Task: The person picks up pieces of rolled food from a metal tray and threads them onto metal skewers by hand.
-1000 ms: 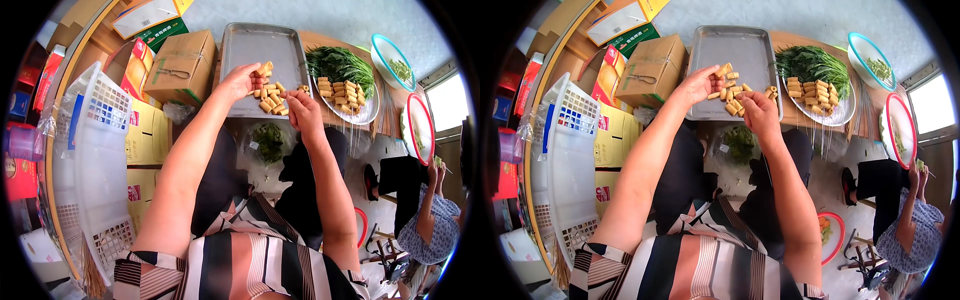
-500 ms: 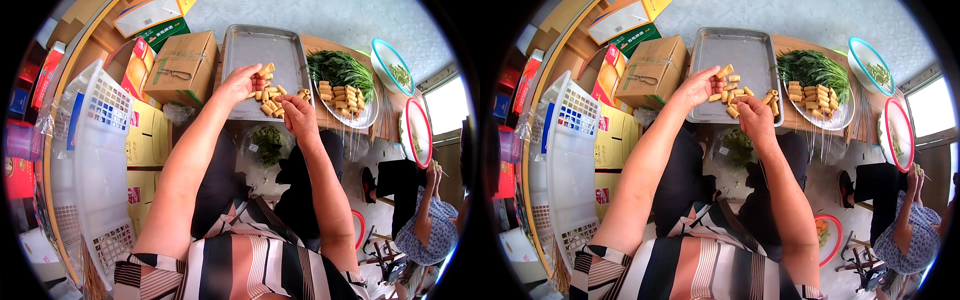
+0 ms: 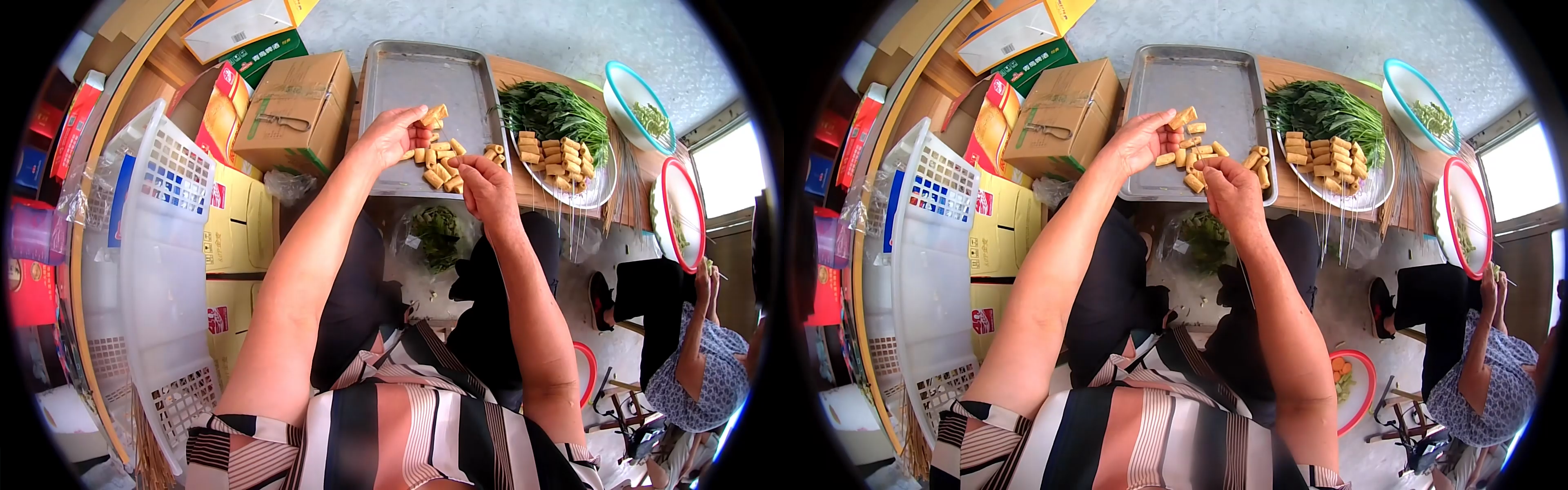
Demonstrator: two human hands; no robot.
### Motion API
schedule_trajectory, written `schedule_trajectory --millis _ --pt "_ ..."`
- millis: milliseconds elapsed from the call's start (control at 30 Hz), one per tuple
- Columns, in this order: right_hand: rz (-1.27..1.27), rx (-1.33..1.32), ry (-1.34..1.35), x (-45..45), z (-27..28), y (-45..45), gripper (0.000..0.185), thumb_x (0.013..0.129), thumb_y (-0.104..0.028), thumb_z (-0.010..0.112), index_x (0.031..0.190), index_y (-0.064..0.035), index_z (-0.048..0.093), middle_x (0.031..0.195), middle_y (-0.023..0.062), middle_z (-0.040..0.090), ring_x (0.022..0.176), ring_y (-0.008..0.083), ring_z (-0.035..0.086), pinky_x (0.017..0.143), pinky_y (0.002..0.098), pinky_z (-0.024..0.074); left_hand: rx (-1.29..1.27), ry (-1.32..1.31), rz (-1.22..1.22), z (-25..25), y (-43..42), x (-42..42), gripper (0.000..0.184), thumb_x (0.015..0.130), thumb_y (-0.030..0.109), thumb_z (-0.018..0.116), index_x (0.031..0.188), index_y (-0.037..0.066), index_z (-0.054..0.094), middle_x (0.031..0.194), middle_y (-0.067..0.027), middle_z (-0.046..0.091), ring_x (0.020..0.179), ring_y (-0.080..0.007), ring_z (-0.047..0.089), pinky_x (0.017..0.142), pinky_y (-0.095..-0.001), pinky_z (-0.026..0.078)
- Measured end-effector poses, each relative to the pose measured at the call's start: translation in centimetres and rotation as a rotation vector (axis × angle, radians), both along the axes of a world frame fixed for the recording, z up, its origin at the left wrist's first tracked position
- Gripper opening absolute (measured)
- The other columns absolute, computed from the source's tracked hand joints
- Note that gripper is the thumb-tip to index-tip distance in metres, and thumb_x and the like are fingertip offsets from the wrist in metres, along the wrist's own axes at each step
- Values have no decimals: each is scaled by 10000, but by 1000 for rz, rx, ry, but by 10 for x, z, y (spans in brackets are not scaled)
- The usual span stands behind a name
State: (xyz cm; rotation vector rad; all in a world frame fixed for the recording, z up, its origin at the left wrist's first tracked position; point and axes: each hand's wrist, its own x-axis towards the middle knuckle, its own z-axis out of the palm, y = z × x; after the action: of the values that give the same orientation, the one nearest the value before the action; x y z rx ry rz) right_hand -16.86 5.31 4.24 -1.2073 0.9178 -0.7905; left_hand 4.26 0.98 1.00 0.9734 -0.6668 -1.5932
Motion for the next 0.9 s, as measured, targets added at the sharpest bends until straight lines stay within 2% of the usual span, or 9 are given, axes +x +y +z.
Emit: schedule_trajectory --millis 200,267,500,633,767,833,900 --pt "-17 1 3 1 -1 -1 206 912 -148 502 977 3 627 517 -62 421 416 25 344 400 190 269 1 8 22 0 0 -2 206 874 230 632 935 36 602 826 -66 623 719 -141 586 661 -282 514" --pt "-24 1 6 2 -1 -2 206 911 -147 502 975 4 626 518 -63 421 416 24 345 399 191 268 -16 15 -30 0 0 -2 243 855 196 649 993 -1 610 827 -77 622 707 -152 593 647 -284 521" --pt "-63 -8 -27 6 -4 -4 204 906 -144 508 970 13 622 520 -64 424 417 23 354 396 194 265 -21 26 -68 -1 -2 -7 257 852 201 652 1002 -4 616 813 -68 615 705 -145 586 667 -279 516" --pt "-82 -53 3 8 -6 -8 204 901 -140 516 981 16 620 523 -60 431 419 25 365 395 197 268 -19 -47 -108 0 1 -13 264 854 230 652 987 4 622 812 -58 622 706 -132 586 668 -272 512" --pt "-134 -55 -28 11 -14 -20 168 893 -132 525 911 17 602 521 -45 447 417 36 380 392 210 276 -37 -127 -252 3 5 -27 287 864 277 639 968 9 628 823 -52 631 710 -125 594 666 -265 514" --pt "-172 -57 -11 12 -15 -24 148 889 -126 529 840 6 576 520 -31 460 416 44 388 388 220 277 -49 -125 -266 3 3 -30 301 872 296 628 972 12 628 832 -50 633 709 -123 596 653 -260 512" --pt "-188 -41 -36 11 -14 -24 146 889 -123 530 843 7 577 520 -31 456 417 43 385 387 219 273 -61 -122 -274 4 1 -33 315 879 315 617 975 16 627 842 -48 635 708 -121 598 639 -254 510"
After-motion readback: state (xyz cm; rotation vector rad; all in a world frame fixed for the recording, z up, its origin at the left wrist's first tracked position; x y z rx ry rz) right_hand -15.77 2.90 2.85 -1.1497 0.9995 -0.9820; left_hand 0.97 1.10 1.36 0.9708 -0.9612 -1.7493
